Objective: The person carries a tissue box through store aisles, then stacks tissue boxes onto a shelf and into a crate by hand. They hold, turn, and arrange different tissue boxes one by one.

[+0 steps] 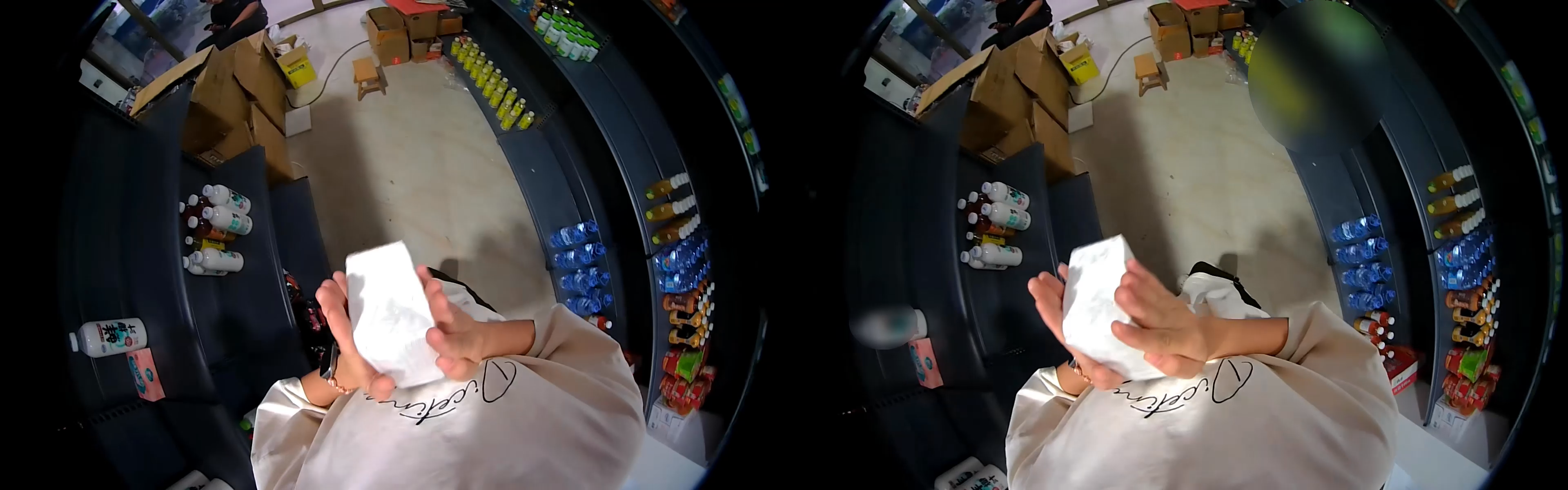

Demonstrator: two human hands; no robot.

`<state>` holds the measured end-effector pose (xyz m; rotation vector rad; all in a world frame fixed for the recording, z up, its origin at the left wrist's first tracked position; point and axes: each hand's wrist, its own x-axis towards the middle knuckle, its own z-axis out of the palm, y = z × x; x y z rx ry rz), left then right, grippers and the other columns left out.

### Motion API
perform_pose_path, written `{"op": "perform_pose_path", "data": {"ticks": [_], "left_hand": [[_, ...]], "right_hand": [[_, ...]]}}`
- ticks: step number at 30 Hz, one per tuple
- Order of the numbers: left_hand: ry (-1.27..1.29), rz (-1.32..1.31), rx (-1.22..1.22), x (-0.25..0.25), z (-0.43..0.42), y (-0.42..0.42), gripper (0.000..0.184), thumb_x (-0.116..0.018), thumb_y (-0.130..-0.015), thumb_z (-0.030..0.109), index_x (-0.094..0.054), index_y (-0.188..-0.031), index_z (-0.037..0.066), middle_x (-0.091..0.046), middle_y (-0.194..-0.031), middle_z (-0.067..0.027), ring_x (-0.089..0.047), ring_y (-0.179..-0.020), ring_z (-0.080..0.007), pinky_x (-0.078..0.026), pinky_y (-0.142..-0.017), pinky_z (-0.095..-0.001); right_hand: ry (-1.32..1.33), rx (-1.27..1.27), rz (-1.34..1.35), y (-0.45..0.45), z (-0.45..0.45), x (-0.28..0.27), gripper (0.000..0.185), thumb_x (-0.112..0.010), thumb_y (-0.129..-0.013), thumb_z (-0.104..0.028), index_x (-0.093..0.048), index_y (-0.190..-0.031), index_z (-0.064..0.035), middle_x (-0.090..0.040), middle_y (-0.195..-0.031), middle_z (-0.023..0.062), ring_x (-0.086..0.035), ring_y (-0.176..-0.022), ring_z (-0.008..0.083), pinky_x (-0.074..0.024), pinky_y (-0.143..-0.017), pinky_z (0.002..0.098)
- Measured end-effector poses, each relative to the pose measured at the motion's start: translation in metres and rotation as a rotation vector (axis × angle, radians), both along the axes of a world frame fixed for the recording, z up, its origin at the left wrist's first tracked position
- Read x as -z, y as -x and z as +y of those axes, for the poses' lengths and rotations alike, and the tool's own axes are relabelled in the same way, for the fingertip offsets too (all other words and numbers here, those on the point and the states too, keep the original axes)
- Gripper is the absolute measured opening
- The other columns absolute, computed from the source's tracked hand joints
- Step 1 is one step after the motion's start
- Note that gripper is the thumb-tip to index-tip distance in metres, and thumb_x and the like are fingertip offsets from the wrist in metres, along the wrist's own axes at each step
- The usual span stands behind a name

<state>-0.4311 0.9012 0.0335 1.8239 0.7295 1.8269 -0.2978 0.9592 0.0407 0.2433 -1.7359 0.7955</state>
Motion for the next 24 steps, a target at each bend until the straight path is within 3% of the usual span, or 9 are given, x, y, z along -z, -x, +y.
{"op": "perform_pose_path", "data": {"ticks": [1,4,5,8,12,17,19,21,24], "left_hand": [[-0.046,0.020,0.018,0.001,0.005,0.010,0.118,-0.053,-0.077,0.062,0.020,-0.139,-0.008,0.019,-0.150,-0.0230,0.009,-0.142,-0.0317,0.000,-0.113,-0.0474],[-0.021,0.080,-0.049,-0.007,0.022,0.033,0.116,-0.051,-0.079,0.061,0.021,-0.138,-0.009,0.020,-0.150,-0.0248,0.008,-0.142,-0.0327,0.000,-0.113,-0.0472],[0.039,0.077,-0.086,-0.008,0.026,0.039,0.116,-0.049,-0.079,0.063,0.019,-0.139,-0.008,0.018,-0.150,-0.0240,0.007,-0.142,-0.0322,0.000,-0.113,-0.0466],[0.326,-0.027,-0.198,-0.013,0.049,0.055,0.119,-0.048,-0.075,0.070,0.016,-0.143,-0.003,0.016,-0.152,-0.0186,-0.001,-0.143,-0.0289,-0.004,-0.115,-0.0435],[0.428,-0.227,-0.261,-0.026,0.119,0.068,0.122,-0.049,-0.071,0.074,0.016,-0.144,0.001,0.017,-0.153,-0.0171,-0.005,-0.143,-0.0279,-0.006,-0.115,-0.0420],[0.187,0.045,-0.016,-0.001,0.195,0.120,0.105,-0.038,-0.083,0.070,0.013,-0.145,0.002,0.021,-0.151,-0.0187,0.004,-0.143,-0.0299,-0.002,-0.114,-0.0449],[-0.111,-0.042,0.012,0.012,0.231,0.131,0.107,-0.038,-0.081,0.072,0.010,-0.146,0.002,0.016,-0.152,-0.0180,0.003,-0.143,-0.0315,-0.001,-0.113,-0.0477],[-0.140,0.029,0.069,0.017,0.264,0.141,0.104,-0.037,-0.081,0.071,0.008,-0.145,0.002,0.014,-0.152,-0.0182,0.002,-0.142,-0.0324,-0.001,-0.113,-0.0489],[-0.173,0.079,0.174,0.020,0.311,0.146,0.101,-0.036,-0.082,0.069,0.005,-0.145,0.002,0.010,-0.151,-0.0185,0.000,-0.142,-0.0336,-0.002,-0.112,-0.0508]], "right_hand": [[-0.040,-0.007,0.010,0.009,0.010,-0.007,0.062,-0.033,-0.091,-0.020,-0.016,-0.145,0.0056,-0.002,-0.153,0.0236,-0.004,-0.143,0.0349,-0.0060,-0.114,0.0458],[0.355,-0.418,-0.033,0.032,0.027,-0.002,0.076,-0.036,-0.087,-0.022,0.008,-0.149,-0.0111,0.016,-0.153,0.0164,0.003,-0.143,0.0364,-0.0035,-0.111,0.0554],[0.448,-0.343,0.100,0.044,0.026,0.005,0.080,-0.036,-0.091,-0.032,0.008,-0.143,0.0090,0.010,-0.152,0.0262,0.000,-0.142,0.0366,-0.0060,-0.114,0.0432],[0.644,-0.367,-0.041,0.063,0.060,-0.005,0.087,-0.044,-0.088,-0.032,0.012,-0.146,-0.0005,0.015,-0.153,0.0185,0.002,-0.143,0.0320,-0.0091,-0.113,0.0449],[0.710,-0.270,-0.123,0.095,0.114,-0.005,0.081,-0.037,-0.093,-0.039,0.002,-0.143,0.0109,0.004,-0.151,0.0285,-0.001,-0.142,0.0361,-0.0083,-0.113,0.0425],[0.250,-0.004,0.177,0.142,0.193,0.013,0.061,-0.033,-0.094,-0.028,-0.019,-0.145,0.0018,-0.018,-0.149,0.0280,-0.012,-0.141,0.0382,-0.0091,-0.111,0.0578],[0.036,0.099,0.180,0.151,0.225,0.011,0.057,-0.032,-0.094,-0.028,-0.024,-0.146,-0.0066,-0.020,-0.151,0.0211,-0.013,-0.142,0.0368,-0.0065,-0.111,0.0599],[0.024,0.005,0.108,0.153,0.247,0.040,0.056,-0.031,-0.093,-0.029,-0.027,-0.147,-0.0150,-0.020,-0.153,0.0136,-0.012,-0.142,0.0355,-0.0045,-0.111,0.0597],[-0.016,0.211,0.106,0.149,0.281,0.031,0.054,-0.029,-0.092,-0.032,-0.029,-0.146,-0.0245,-0.019,-0.154,0.0043,-0.012,-0.142,0.0338,-0.0018,-0.110,0.0613]]}}
